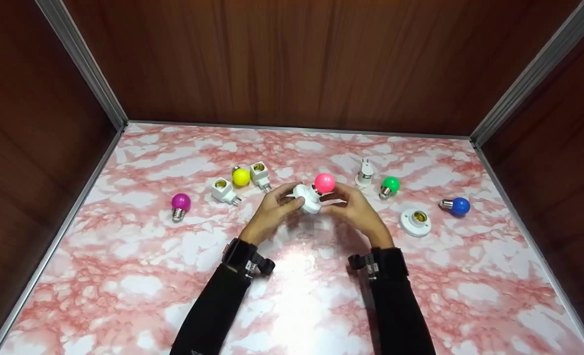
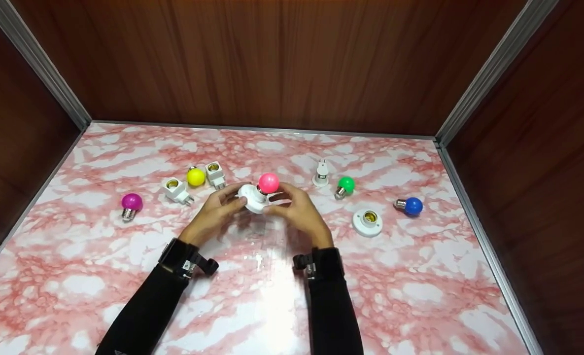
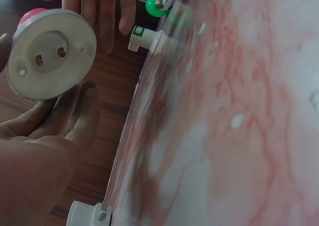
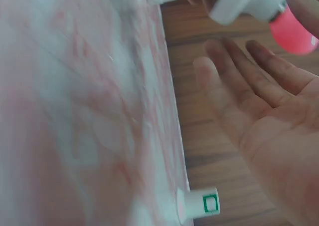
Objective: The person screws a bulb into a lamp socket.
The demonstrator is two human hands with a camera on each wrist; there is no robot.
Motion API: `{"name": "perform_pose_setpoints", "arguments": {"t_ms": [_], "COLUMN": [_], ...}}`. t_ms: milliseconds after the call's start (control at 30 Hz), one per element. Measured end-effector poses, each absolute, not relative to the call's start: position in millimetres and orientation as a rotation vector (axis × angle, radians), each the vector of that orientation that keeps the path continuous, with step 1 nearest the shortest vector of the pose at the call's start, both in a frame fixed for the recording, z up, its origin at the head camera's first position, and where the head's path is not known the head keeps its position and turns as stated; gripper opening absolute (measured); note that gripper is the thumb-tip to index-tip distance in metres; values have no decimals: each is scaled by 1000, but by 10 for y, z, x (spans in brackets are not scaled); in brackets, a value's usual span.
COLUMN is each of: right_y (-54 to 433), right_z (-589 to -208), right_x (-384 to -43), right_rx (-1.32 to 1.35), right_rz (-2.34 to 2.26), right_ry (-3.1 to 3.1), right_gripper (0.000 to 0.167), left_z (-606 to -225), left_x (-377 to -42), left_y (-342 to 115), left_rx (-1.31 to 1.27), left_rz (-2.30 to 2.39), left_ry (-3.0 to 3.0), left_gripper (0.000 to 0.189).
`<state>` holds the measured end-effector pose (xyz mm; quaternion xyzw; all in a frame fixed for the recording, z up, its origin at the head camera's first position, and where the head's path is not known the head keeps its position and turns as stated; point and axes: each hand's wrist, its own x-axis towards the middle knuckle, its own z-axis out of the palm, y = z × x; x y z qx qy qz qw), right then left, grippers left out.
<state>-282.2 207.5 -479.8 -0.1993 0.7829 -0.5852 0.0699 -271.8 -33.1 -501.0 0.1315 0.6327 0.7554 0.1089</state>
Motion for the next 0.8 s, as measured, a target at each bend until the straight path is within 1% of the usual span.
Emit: {"name": "perform_pose_setpoints", "arguments": {"t_ms": [200, 400, 667, 800], "right_y": [1977, 1957, 1968, 1991], "right_z": [-4816, -4814, -4832, -4855], "right_x": [-2817, -2817, -2817, -2824], "right_rx": [-555, -498, -516, -535], "right_rz": [-1800, -1759, -1748, -1737], "right_ry": [2303, 2350, 2369, 2365], "right_gripper": [62, 61, 60, 60], "left_z": [-5022, -5025, -5047, -5050], "left_x": [-2722, -2719, -2726, -2722], "left_y": [-321, -329, -344, -352], "left_rx": [393, 393, 406, 403], "left_rz": [2229, 2222, 2212, 2194], "left_ry": [1857, 1847, 1835, 1842], "left_gripper": [58, 59, 58, 60]}}
